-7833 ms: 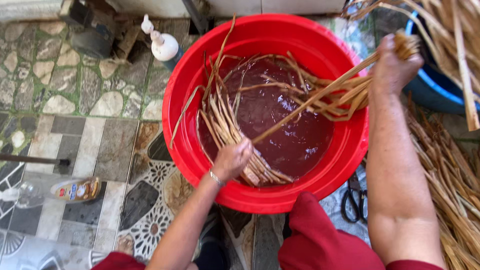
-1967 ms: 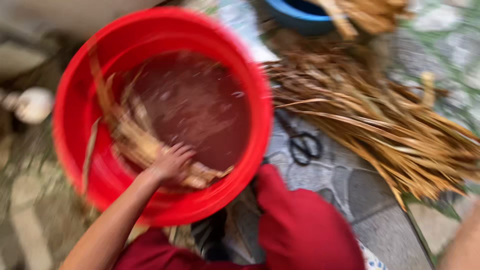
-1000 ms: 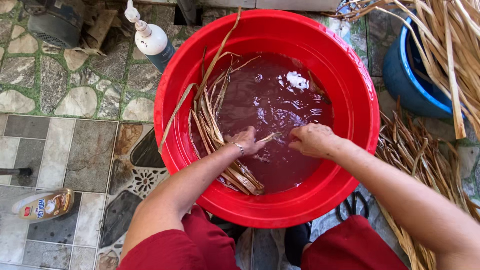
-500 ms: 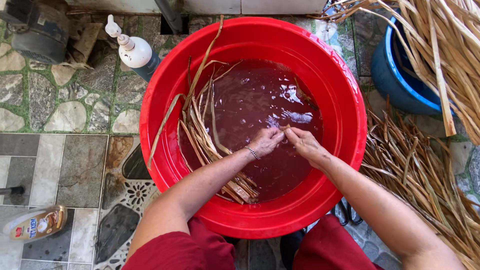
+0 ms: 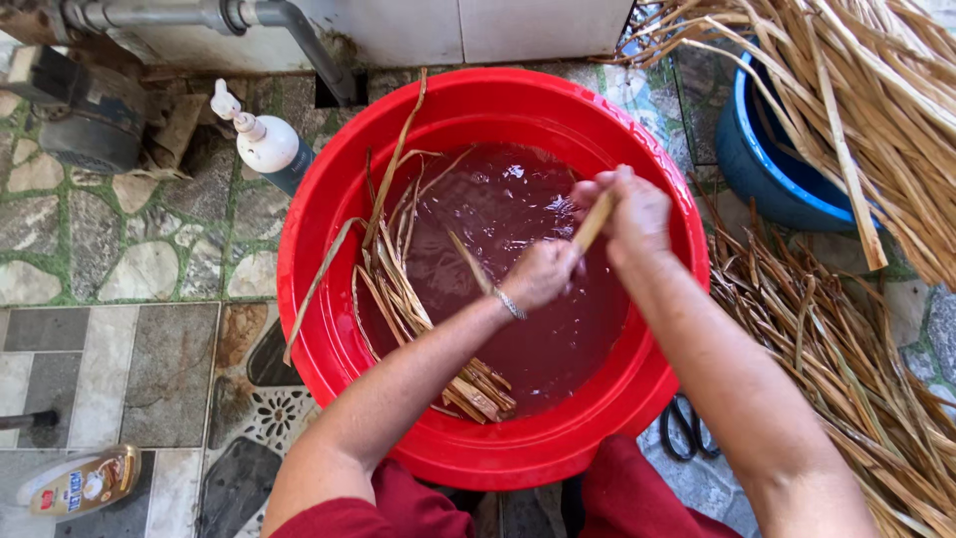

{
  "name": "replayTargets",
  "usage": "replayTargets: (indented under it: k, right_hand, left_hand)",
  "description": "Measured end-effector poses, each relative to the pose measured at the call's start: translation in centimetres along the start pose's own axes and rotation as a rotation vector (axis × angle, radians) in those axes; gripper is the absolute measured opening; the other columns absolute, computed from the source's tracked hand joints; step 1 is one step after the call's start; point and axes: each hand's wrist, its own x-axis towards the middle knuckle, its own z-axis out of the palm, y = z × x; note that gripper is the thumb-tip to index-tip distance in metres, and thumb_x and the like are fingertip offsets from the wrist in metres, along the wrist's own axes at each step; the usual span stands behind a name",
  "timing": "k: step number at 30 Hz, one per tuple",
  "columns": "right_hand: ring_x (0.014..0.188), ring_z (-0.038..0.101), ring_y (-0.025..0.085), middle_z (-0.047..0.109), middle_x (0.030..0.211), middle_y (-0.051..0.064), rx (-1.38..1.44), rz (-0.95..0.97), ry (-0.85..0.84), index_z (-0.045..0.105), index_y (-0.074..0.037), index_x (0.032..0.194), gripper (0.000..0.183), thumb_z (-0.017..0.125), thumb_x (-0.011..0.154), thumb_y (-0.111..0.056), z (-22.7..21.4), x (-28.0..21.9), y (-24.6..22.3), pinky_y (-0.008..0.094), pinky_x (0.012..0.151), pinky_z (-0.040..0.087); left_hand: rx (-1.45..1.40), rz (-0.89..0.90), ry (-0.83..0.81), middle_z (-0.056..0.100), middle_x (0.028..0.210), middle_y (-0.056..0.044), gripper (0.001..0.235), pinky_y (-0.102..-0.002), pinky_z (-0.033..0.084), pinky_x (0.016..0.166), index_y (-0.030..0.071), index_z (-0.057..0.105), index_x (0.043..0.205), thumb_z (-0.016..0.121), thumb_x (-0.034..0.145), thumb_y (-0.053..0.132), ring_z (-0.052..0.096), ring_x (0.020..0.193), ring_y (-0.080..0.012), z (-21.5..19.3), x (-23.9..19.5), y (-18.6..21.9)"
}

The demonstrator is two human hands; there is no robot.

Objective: The person repeatedly submerges bundles of dried plant strips into a red basin filled with reddish-brown liquid. They agitate the strips by hand to ensure saturation, then lift them out and place them on the tiled floor beside the basin.

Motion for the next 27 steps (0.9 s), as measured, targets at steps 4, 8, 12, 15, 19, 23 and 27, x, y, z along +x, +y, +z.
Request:
replayTargets:
  k: [4, 8, 12, 15, 19, 23, 27]
  right_hand:
    - [0.058, 0.055, 0.015, 0.055, 0.069, -0.001, 0.089, 0.021, 0.005, 0.059, -0.01, 0.094, 0.029, 0.047, 0.109, -0.032, -1.1, 1.5, -0.5, 0.039, 0.055, 0.052]
    - [0.047, 0.035, 0.011, 0.04, 0.061, -0.004, 0.213, -0.029, 0.04, 0.056, -0.011, 0.092, 0.027, 0.049, 0.108, -0.032, -2.8, 5.4, -0.3, 0.031, 0.044, 0.032]
    - [0.045, 0.028, 0.01, 0.036, 0.059, -0.005, 0.323, -0.133, 0.206, 0.058, -0.011, 0.091, 0.026, 0.051, 0.107, -0.03, -8.9, 9.4, -4.1, 0.03, 0.042, 0.024]
    - [0.041, 0.026, 0.01, 0.034, 0.056, -0.005, 0.392, -0.12, 0.277, 0.058, -0.01, 0.088, 0.028, 0.049, 0.105, -0.031, -11.8, 11.0, -3.9, 0.03, 0.039, 0.021]
    - [0.046, 0.031, 0.008, 0.041, 0.062, -0.005, 0.269, -0.283, 0.516, 0.06, -0.008, 0.092, 0.017, 0.048, 0.099, -0.015, -18.8, 11.9, -7.5, 0.029, 0.041, 0.025]
    - [0.043, 0.029, 0.009, 0.04, 0.061, -0.004, 0.299, -0.297, 0.591, 0.06, -0.008, 0.088, 0.019, 0.049, 0.099, -0.02, -23.9, 13.2, -7.0, 0.028, 0.039, 0.021]
    - [0.043, 0.028, 0.011, 0.042, 0.061, -0.003, 0.449, -0.323, 0.591, 0.061, -0.01, 0.088, 0.021, 0.048, 0.101, -0.02, -28.0, 14.2, -8.7, 0.029, 0.041, 0.023]
  left_hand:
    - [0.112, 0.216, 0.013, 0.062, 0.065, -0.003, 0.036, -0.034, 0.051, 0.056, 0.008, 0.067, 0.084, 0.043, 0.104, 0.025, 0.059, 0.057, -0.0133, 0.1, -0.4, 1.9]
    - [0.194, 0.193, -0.029, 0.061, 0.065, -0.005, 0.035, -0.038, 0.051, 0.056, 0.008, 0.065, 0.085, 0.042, 0.104, 0.026, 0.059, 0.057, -0.0153, 0.9, -1.2, 3.1]
    - [0.259, 0.167, -0.109, 0.063, 0.065, -0.004, 0.034, -0.04, 0.053, 0.057, 0.009, 0.063, 0.084, 0.04, 0.103, 0.026, 0.062, 0.056, -0.0169, 0.7, -4.4, 2.9]
    - [0.316, 0.307, -0.084, 0.062, 0.066, -0.008, 0.029, -0.042, 0.053, 0.061, 0.008, 0.061, 0.085, 0.044, 0.102, 0.024, 0.063, 0.059, -0.0226, 1.4, -5.0, 2.0]
    - [0.642, 0.712, -0.165, 0.062, 0.08, -0.015, 0.024, -0.045, 0.05, 0.055, 0.005, 0.056, 0.089, 0.046, 0.102, 0.022, 0.062, 0.062, -0.0305, 0.4, -7.1, 0.5]
    - [0.427, 0.466, -0.186, 0.064, 0.074, -0.014, 0.022, -0.048, 0.052, 0.063, 0.009, 0.059, 0.092, 0.046, 0.102, 0.024, 0.065, 0.065, -0.0315, -0.9, -9.7, 1.7]
    - [0.588, 0.348, -0.279, 0.06, 0.068, -0.01, 0.024, -0.044, 0.053, 0.053, 0.013, 0.056, 0.094, 0.042, 0.104, 0.029, 0.061, 0.057, -0.027, -3.0, -9.5, 1.4]
